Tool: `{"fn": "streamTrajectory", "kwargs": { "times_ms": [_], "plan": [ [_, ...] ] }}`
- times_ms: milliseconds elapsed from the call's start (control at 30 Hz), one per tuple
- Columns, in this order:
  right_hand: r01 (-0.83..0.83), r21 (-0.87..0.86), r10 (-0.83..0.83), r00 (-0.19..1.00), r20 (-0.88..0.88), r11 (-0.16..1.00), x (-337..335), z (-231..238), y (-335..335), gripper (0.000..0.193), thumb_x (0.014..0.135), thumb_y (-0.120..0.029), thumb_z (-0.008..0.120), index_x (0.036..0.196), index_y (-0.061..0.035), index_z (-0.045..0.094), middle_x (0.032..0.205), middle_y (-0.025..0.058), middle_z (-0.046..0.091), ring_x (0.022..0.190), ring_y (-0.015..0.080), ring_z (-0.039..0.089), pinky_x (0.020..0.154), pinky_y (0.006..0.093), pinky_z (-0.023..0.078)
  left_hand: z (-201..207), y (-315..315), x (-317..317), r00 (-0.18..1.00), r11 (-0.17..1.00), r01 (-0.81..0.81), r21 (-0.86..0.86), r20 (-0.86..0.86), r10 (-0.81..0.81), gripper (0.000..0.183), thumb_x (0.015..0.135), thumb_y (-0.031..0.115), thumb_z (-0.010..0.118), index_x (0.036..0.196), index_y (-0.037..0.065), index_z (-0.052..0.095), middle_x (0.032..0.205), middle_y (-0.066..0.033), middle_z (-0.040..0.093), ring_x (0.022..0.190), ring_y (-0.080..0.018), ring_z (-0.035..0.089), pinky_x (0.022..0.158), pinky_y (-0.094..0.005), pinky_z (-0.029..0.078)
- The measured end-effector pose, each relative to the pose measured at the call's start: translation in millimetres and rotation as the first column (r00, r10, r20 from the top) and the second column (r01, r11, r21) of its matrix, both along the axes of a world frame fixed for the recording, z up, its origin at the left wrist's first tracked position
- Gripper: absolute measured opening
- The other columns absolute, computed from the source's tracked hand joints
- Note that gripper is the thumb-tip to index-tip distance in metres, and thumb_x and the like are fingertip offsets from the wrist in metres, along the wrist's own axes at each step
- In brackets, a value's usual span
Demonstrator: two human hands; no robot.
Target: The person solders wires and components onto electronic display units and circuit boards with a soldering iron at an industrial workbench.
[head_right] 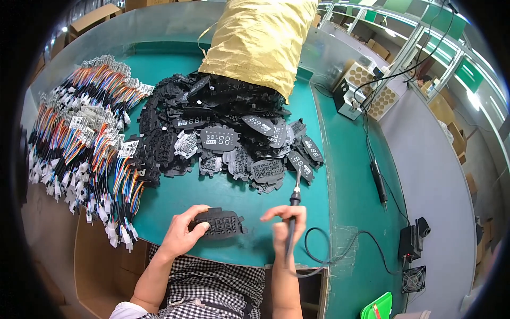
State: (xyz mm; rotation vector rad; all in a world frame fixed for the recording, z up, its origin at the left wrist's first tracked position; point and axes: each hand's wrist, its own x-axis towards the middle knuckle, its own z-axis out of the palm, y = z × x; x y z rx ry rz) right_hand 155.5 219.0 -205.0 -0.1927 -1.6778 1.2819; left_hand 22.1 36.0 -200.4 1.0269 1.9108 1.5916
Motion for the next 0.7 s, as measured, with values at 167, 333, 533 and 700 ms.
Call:
{"fn": "streamTrajectory", "kwargs": {
  "times_ms": [167, 333, 533, 700],
  "plan": [
    [-0.201, -0.434, 0.127, 0.973, -0.194, 0.878, 3.4, 7.5, 8.2, 0.048, 0.092, -0.053, 0.028, 0.105, -0.0078, 0.036, 0.055, 0.0084, 0.047, 0.044, 0.0172, 0.045, 0.044, 0.0269, 0.038, -1.4, -2.3, 4.7, 0.945, 0.978, -0.032, -0.206, -0.325, -0.037, 0.031, 0.074, 0.012, 0.061, 0.104, 0.004, 0.057, 0.080, -0.0109, 0.059, 0.077, -0.0276, 0.056, 0.069, -0.0364, 0.045],
    [-0.126, -0.492, 0.052, 0.986, -0.161, 0.861, -6.0, 1.3, 5.9, 0.049, 0.091, -0.053, 0.032, 0.103, -0.0065, 0.043, 0.059, 0.0045, 0.040, 0.047, 0.0131, 0.036, 0.045, 0.0257, 0.031, -6.0, 0.5, 8.4, 0.821, 0.970, -0.197, -0.145, -0.564, 0.082, 0.042, 0.066, 0.013, 0.069, 0.104, 0.002, 0.058, 0.102, -0.0115, 0.055, 0.092, -0.0291, 0.049, 0.080, -0.0374, 0.041],
    [-0.287, -0.438, 0.245, 0.958, -0.150, 0.852, -2.5, -3.8, 4.3, 0.046, 0.087, -0.044, 0.053, 0.095, 0.0008, 0.051, 0.069, 0.0070, 0.052, 0.058, 0.0134, 0.049, 0.052, 0.0245, 0.040, -11.8, -10.5, 15.7, 0.806, 0.981, -0.122, -0.149, -0.592, 0.010, 0.062, 0.061, 0.027, 0.075, 0.113, 0.003, 0.053, 0.108, -0.0074, 0.057, 0.098, -0.0254, 0.048, 0.080, -0.0375, 0.038],
    [-0.117, -0.394, 0.177, 0.977, 0.120, 0.912, 2.8, -3.7, -2.2, 0.025, 0.072, -0.007, 0.070, 0.090, -0.0010, 0.053, 0.073, 0.0028, 0.054, 0.058, 0.0066, 0.047, 0.050, 0.0199, 0.037, -17.1, -12.1, 12.8, 0.860, 0.982, -0.120, -0.143, -0.509, 0.031, 0.072, 0.057, 0.021, 0.078, 0.119, 0.003, 0.047, 0.107, -0.0058, 0.061, 0.098, -0.0226, 0.049, 0.082, -0.0352, 0.036]
  ]
}}
